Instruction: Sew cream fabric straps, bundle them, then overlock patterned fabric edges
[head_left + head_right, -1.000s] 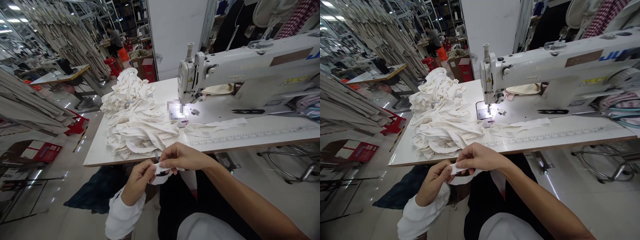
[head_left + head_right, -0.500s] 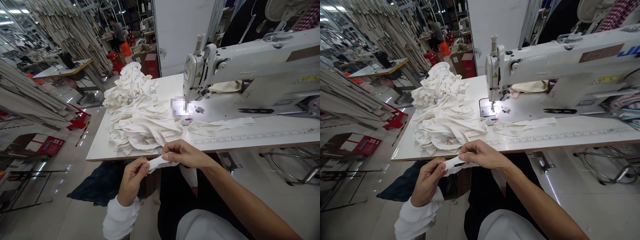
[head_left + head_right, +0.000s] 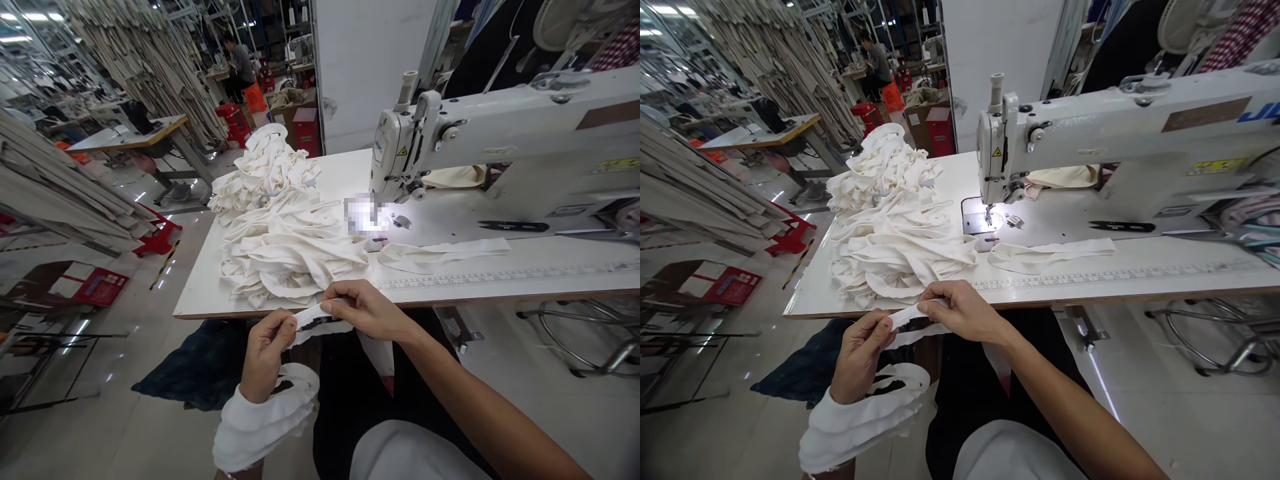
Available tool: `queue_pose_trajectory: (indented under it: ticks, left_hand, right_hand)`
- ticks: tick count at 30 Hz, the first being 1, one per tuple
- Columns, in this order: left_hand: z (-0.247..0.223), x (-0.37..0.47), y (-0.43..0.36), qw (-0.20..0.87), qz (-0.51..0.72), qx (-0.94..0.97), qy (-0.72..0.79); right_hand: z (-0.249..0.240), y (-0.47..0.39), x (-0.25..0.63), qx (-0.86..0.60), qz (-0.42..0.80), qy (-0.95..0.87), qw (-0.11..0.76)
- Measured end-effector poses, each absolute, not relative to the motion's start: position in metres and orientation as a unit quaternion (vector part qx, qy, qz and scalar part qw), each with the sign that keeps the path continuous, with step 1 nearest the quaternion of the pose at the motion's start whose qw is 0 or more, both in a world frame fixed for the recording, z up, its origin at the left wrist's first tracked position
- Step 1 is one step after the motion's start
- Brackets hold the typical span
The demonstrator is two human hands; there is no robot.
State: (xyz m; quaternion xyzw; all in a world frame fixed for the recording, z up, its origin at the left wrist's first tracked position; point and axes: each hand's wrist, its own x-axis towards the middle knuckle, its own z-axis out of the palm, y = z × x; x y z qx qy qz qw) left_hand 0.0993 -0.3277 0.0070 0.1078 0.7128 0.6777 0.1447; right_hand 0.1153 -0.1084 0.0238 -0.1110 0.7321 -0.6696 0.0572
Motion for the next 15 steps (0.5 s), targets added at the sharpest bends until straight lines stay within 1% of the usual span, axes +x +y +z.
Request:
queue_pose_trajectory:
  ticks: [3, 8, 10, 12, 14, 15]
  left_hand:
    - [0.006, 0.098, -0.327, 0.136, 0.678, 0.108, 0.714]
    - [0.011, 0.101, -0.322, 0.142, 0.725, 0.082, 0.669]
    - [0.012, 0.106, -0.323, 0.195, 0.763, 0.086, 0.610]
    - [0.009, 0.113, -0.327, 0.292, 0.809, 0.127, 0.494]
    - [0.003, 0.121, -0.330, 0.378, 0.835, 0.195, 0.350]
    - [0.000, 0.125, -0.330, 0.400, 0.840, 0.222, 0.293]
  right_hand:
    - [0.026, -0.111, 0.117, -0.119, -0.637, 0.761, 0.014]
    - [0.022, -0.115, 0.117, -0.106, -0.651, 0.751, 0.026]
    - [0.022, -0.118, 0.117, -0.097, -0.662, 0.742, 0.029]
    - [0.026, -0.122, 0.117, -0.107, -0.666, 0.738, 0.026]
    - [0.031, -0.129, 0.113, -0.149, -0.653, 0.743, 0.002]
    - [0.034, -0.133, 0.110, -0.167, -0.639, 0.750, -0.025]
